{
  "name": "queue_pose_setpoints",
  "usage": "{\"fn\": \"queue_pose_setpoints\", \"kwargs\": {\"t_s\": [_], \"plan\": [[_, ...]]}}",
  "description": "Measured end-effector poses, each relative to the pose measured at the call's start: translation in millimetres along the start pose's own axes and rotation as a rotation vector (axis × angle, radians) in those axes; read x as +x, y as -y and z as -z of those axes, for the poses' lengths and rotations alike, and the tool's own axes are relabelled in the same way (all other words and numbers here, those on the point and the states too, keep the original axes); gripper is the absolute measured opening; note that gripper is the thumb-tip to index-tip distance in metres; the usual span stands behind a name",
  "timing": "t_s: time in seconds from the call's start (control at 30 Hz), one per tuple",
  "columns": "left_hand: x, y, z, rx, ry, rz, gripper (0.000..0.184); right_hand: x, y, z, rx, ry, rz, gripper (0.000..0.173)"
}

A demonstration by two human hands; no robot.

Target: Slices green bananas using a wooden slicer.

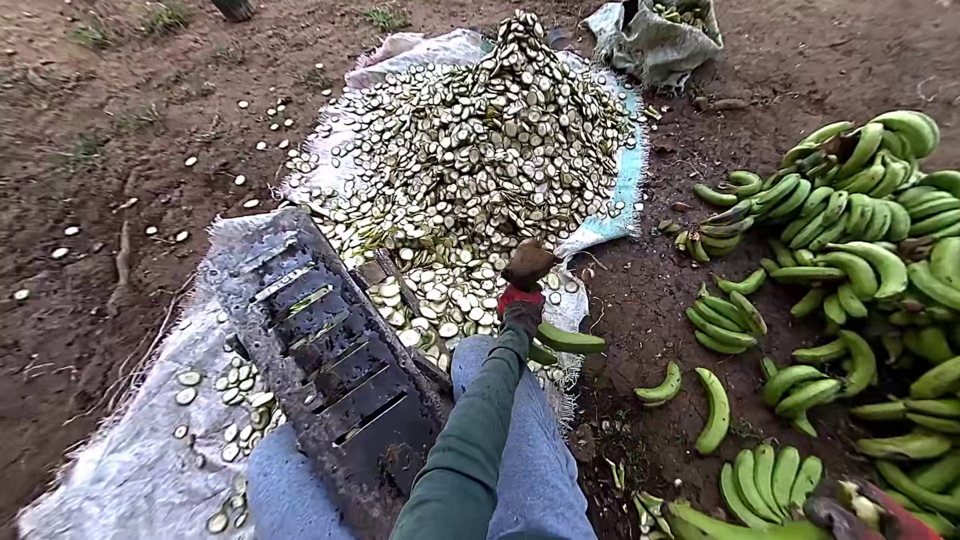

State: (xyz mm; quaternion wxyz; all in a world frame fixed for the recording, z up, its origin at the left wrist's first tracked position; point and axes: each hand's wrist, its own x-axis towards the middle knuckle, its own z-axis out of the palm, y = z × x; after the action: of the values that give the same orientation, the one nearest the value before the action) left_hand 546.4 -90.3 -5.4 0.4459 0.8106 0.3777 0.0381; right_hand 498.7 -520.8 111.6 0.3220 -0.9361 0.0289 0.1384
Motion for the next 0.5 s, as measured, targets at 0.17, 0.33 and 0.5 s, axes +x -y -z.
{"fn": "queue_pose_setpoints", "kwargs": {"t_s": [0.17,0.33,0.5], "plan": [[-29.5,-5.0,13.5,0.020,0.447,0.001,0.049,55.9,92.0,-52.1,0.053,-0.104,0.507,0.035],[-124.0,-36.7,90.2,-0.442,1.016,-0.295,0.062,53.2,205.8,-90.8,-0.033,0.098,0.799,0.027],[-174.7,16.0,116.5,-0.890,0.649,-0.133,0.062,25.8,272.6,-141.5,-0.037,0.293,0.895,0.069]]}}
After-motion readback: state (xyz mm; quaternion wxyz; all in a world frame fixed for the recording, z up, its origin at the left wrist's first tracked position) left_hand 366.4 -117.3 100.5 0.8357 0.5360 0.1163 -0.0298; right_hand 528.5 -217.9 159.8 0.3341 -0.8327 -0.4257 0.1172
